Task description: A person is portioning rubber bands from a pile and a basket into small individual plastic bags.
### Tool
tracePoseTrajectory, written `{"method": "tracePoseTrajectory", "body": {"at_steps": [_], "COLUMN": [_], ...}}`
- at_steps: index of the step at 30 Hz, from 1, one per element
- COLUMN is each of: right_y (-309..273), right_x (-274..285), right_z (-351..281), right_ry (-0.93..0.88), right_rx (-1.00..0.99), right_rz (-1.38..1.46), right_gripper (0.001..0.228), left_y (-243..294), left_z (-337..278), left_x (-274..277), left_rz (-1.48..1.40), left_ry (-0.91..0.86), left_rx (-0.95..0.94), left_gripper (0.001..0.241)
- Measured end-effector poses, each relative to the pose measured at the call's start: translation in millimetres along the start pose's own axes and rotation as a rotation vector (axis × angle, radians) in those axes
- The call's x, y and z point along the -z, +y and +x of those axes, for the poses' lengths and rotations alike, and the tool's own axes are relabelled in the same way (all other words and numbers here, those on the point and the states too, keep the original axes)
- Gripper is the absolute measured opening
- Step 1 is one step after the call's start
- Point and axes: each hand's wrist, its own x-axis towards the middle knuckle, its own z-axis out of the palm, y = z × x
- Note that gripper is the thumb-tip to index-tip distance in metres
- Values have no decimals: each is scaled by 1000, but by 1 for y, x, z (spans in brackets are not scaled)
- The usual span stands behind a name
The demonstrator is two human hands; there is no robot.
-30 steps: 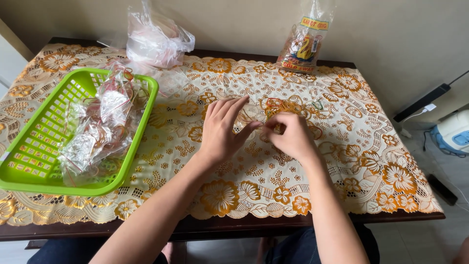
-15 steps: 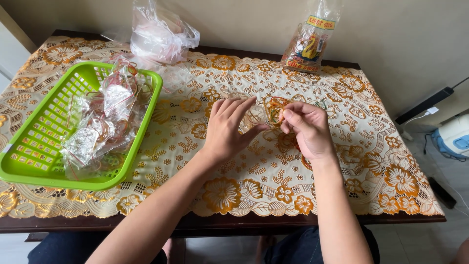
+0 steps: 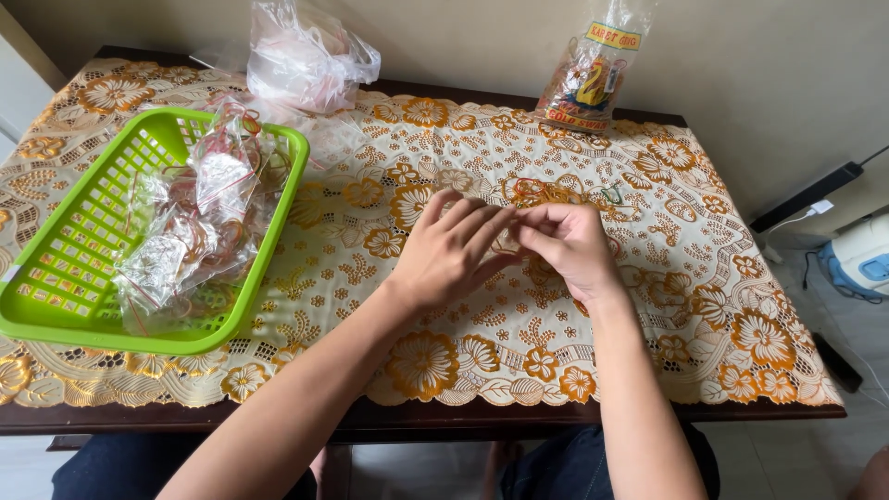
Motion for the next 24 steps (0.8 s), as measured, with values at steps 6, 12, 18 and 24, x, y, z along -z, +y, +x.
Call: {"method": "tracePoseTrajectory", "body": {"at_steps": [6, 12, 18, 24], "right_y": [18, 30, 11, 16], "right_x": [3, 10, 14, 18], "right_z": [6, 11, 9, 5], "right_ry": [47, 101, 117, 166], "right_rx": [-51, -54, -78, -129], "right_rz": [-38, 1, 178, 338], "right_gripper": [14, 31, 20, 17], "left_y": [6, 5, 0, -9], "left_z": [2, -4, 3, -9], "left_x": [-1, -1, 3, -24], "left_rz": [32, -40, -885, -1381], "left_ry": [-42, -296, -197, 25], "left_rx": [-53, 250, 840, 1087], "left_gripper": [49, 91, 113, 75]}}
